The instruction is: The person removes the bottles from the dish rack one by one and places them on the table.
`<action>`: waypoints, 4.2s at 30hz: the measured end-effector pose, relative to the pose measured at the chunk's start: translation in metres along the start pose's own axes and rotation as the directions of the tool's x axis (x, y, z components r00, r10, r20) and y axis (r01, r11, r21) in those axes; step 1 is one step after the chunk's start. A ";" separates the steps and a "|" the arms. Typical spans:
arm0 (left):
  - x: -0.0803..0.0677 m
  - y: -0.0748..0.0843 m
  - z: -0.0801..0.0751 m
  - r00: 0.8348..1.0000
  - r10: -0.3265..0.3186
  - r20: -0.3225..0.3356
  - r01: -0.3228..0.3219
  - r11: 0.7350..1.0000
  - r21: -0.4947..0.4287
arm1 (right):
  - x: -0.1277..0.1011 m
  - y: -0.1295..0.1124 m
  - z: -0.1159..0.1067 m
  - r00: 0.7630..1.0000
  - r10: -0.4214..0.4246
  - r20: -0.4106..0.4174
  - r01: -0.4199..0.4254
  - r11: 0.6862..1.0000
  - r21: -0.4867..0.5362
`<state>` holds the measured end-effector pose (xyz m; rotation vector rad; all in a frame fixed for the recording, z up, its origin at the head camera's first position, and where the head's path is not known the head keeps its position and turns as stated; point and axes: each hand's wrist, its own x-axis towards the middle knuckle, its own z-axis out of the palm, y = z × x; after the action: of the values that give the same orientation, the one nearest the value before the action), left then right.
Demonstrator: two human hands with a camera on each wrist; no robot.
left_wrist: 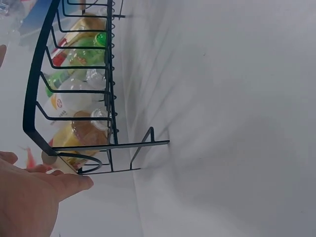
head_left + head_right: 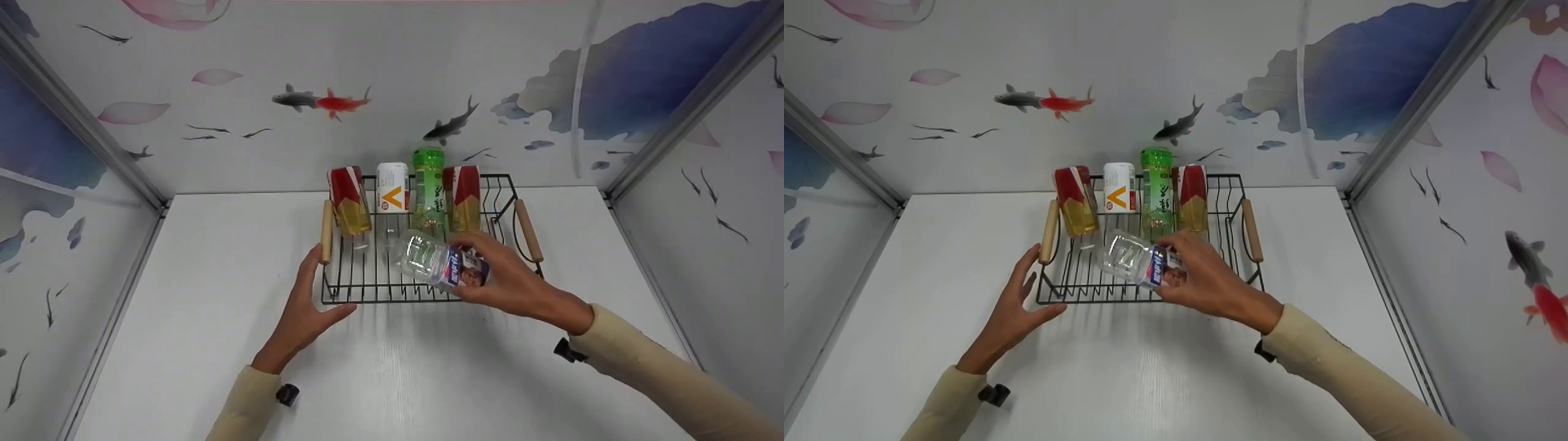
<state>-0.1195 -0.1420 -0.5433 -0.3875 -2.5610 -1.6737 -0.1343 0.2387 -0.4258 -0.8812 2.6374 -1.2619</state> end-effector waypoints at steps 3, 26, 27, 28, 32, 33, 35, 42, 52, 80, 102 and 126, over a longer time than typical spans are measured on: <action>0.000 0.005 -0.001 1.000 0.025 0.010 -0.026 1.000 0.013 | 0.000 -0.002 0.001 1.000 0.001 0.009 -0.001 1.000 -0.017; -0.003 0.048 -0.006 0.937 0.232 0.260 -0.259 0.963 0.074 | -0.001 -0.012 0.010 0.992 0.009 0.128 0.000 0.998 -0.066; -0.003 0.049 -0.006 0.932 0.241 0.271 -0.270 0.960 0.071 | -0.001 -0.013 0.010 0.991 0.004 0.133 0.006 0.998 -0.070; -0.003 0.050 -0.005 0.926 0.250 0.283 -0.279 0.958 0.068 | -0.001 -0.013 0.010 0.991 0.000 0.136 0.010 0.997 -0.072; -0.003 0.055 -0.004 0.909 0.260 0.325 -0.296 0.953 0.065 | -0.002 -0.015 0.012 0.989 -0.016 0.147 0.028 0.996 -0.081; -0.003 0.056 -0.004 0.908 0.253 0.334 -0.291 0.954 0.068 | -0.002 -0.015 0.012 0.989 -0.015 0.150 0.028 0.996 -0.084; -0.001 0.059 -0.003 0.906 0.236 0.350 -0.279 0.957 0.078 | -0.003 -0.016 0.013 0.987 -0.009 0.160 0.023 0.996 -0.083; 0.006 0.069 -0.003 0.897 0.195 0.398 -0.247 0.965 0.083 | -0.001 -0.019 0.018 0.980 0.008 0.197 0.015 0.994 -0.113; 0.015 0.080 0.002 0.873 0.165 0.459 -0.219 0.973 0.068 | 0.002 -0.022 0.026 0.972 -0.010 0.236 0.050 0.985 -0.166; 0.021 0.090 0.023 0.797 0.195 0.571 -0.305 0.947 0.103 | -0.004 -0.036 0.034 0.963 0.025 0.267 0.023 0.984 -0.176; 0.016 0.101 0.034 0.767 0.194 0.611 -0.429 0.863 0.265 | -0.007 -0.035 0.038 0.961 0.029 0.273 0.031 0.977 -0.213; 0.009 0.097 0.000 0.889 0.126 0.441 -0.244 0.944 0.222 | -0.012 -0.023 -0.004 0.995 -0.047 -0.083 0.041 0.997 -0.062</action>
<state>-0.1052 -0.1033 -0.4551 -1.0405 -2.8753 -1.2552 -0.1153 0.2361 -0.4081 -0.9194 2.7498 -1.2628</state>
